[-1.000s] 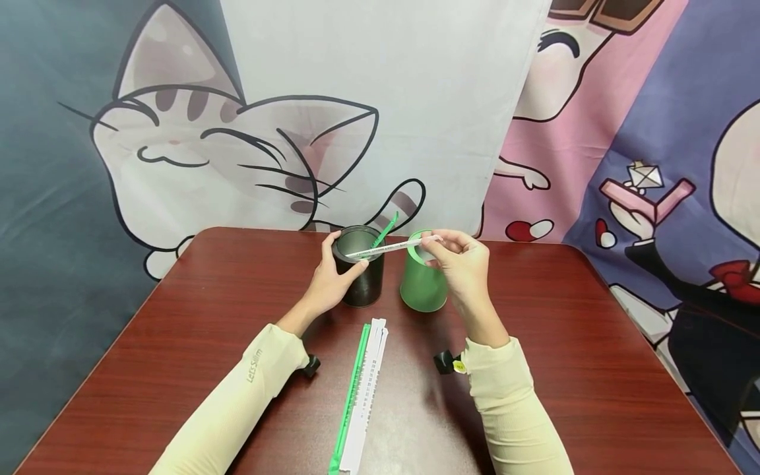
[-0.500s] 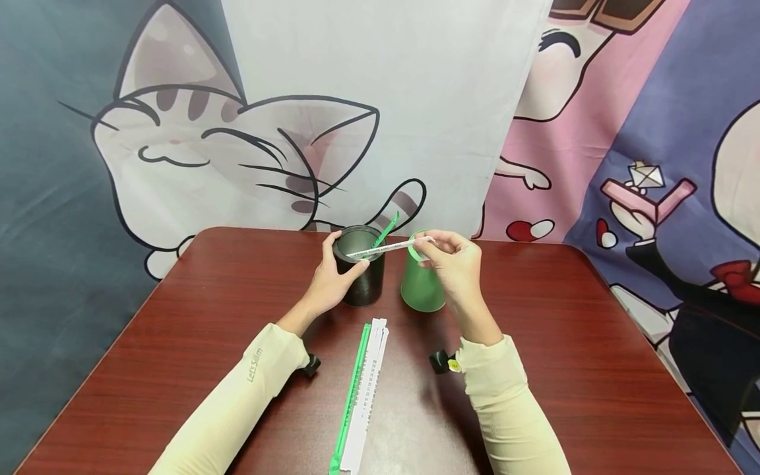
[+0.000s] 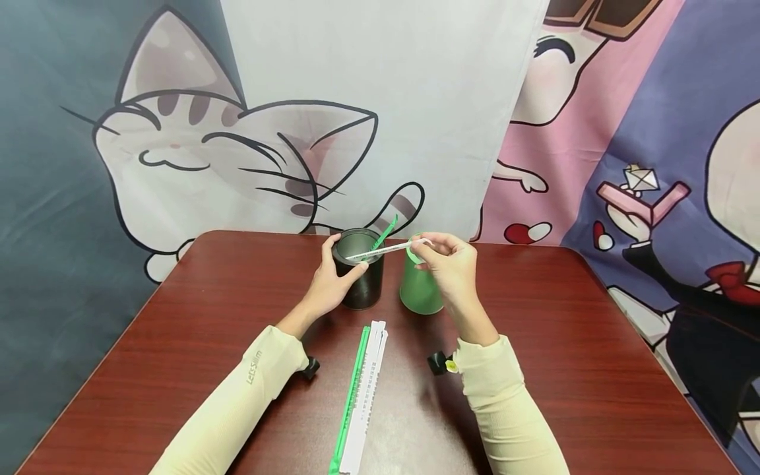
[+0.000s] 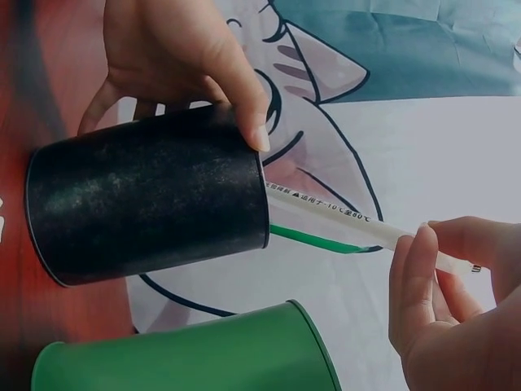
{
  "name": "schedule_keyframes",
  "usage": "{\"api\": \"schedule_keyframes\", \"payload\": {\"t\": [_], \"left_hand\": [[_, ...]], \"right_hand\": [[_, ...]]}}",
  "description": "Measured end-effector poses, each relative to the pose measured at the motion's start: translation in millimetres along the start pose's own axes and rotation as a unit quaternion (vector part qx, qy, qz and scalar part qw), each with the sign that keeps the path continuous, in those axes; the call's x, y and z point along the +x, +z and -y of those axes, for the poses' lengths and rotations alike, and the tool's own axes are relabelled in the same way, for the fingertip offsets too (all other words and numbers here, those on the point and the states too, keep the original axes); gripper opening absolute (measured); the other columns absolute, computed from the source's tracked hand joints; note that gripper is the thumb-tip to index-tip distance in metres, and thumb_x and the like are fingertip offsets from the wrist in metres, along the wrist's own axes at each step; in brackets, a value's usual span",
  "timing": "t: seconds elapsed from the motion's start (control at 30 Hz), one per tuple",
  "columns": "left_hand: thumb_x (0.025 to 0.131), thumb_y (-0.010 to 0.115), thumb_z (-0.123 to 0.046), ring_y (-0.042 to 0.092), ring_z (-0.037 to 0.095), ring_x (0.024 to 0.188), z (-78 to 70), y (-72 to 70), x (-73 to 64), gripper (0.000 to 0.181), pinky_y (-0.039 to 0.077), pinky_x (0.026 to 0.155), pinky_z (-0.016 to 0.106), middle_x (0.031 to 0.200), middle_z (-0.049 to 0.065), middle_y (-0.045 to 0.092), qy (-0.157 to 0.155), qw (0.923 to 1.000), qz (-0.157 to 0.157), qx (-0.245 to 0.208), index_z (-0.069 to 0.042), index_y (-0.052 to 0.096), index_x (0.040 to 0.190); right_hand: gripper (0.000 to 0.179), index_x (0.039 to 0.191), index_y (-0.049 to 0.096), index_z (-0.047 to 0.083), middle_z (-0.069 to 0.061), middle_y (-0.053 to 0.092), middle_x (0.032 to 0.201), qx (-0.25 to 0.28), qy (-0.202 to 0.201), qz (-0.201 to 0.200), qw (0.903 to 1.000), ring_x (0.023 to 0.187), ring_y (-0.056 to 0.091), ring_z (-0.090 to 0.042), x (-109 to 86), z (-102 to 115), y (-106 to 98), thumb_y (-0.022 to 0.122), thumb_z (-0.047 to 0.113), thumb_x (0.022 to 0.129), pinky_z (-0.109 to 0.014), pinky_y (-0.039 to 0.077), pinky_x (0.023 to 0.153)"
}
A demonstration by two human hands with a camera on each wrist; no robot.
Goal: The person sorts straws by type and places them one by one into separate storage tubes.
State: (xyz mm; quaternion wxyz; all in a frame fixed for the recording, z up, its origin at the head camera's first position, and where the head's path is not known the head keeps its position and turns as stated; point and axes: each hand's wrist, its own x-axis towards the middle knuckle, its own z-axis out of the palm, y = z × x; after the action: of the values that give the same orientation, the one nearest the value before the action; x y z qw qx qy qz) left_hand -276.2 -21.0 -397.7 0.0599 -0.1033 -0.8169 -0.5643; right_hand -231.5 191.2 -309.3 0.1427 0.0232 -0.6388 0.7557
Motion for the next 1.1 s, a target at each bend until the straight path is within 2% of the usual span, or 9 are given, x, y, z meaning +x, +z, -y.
{"api": "schedule_keyframes", "payload": {"t": [0.43,0.77,0.97,1.1], "left_hand": [[0.075,0.061,-0.064,0.045,0.022,0.113,0.9,0.5,-0.5,0.088,0.037,0.091,0.047,0.129,0.002,0.043,0.0,1.0,-0.001,0.004,-0.032,0.016,0.143],[0.075,0.06,-0.064,0.045,0.021,0.114,-0.4,0.1,0.1,0.086,0.036,0.092,0.046,0.131,0.002,0.042,0.0,1.0,0.0,0.008,-0.034,0.015,0.142],[0.075,0.06,-0.065,0.044,0.021,0.116,-0.3,-0.2,0.2,0.086,0.035,0.093,0.047,0.133,0.002,0.04,-0.001,0.9999,-0.001,0.011,-0.036,0.014,0.142],[0.074,0.059,-0.067,0.043,0.02,0.117,1.1,0.6,0.6,0.083,0.035,0.094,0.046,0.133,0.001,0.04,-0.002,0.9999,0.0,0.014,-0.043,0.012,0.139]], "right_hand": [[0.025,0.093,0.064,-0.005,-0.004,0.07,0.084,-0.025,-0.005,0.015,0.9996,0.073,0.066,-0.013,2.4,-6,6,0.077,0.003,0.073,-0.028,0.052,0.057],[0.028,0.098,0.062,-0.007,-0.005,0.071,0.087,-0.013,-0.001,0.047,0.9988,0.077,0.068,-0.017,2.2,-10,10,0.075,0.004,0.075,-0.027,0.052,0.058],[0.03,0.098,0.061,-0.007,-0.007,0.071,0.088,-0.02,-0.004,0.054,0.9984,0.077,0.067,-0.013,4.0,-15,14,0.076,0.004,0.074,-0.028,0.052,0.059],[0.028,0.097,0.062,-0.007,-0.008,0.07,0.088,-0.025,-0.007,0.056,0.9981,0.077,0.067,-0.013,3.5,-20,14,0.076,0.001,0.073,-0.028,0.052,0.058]]}}
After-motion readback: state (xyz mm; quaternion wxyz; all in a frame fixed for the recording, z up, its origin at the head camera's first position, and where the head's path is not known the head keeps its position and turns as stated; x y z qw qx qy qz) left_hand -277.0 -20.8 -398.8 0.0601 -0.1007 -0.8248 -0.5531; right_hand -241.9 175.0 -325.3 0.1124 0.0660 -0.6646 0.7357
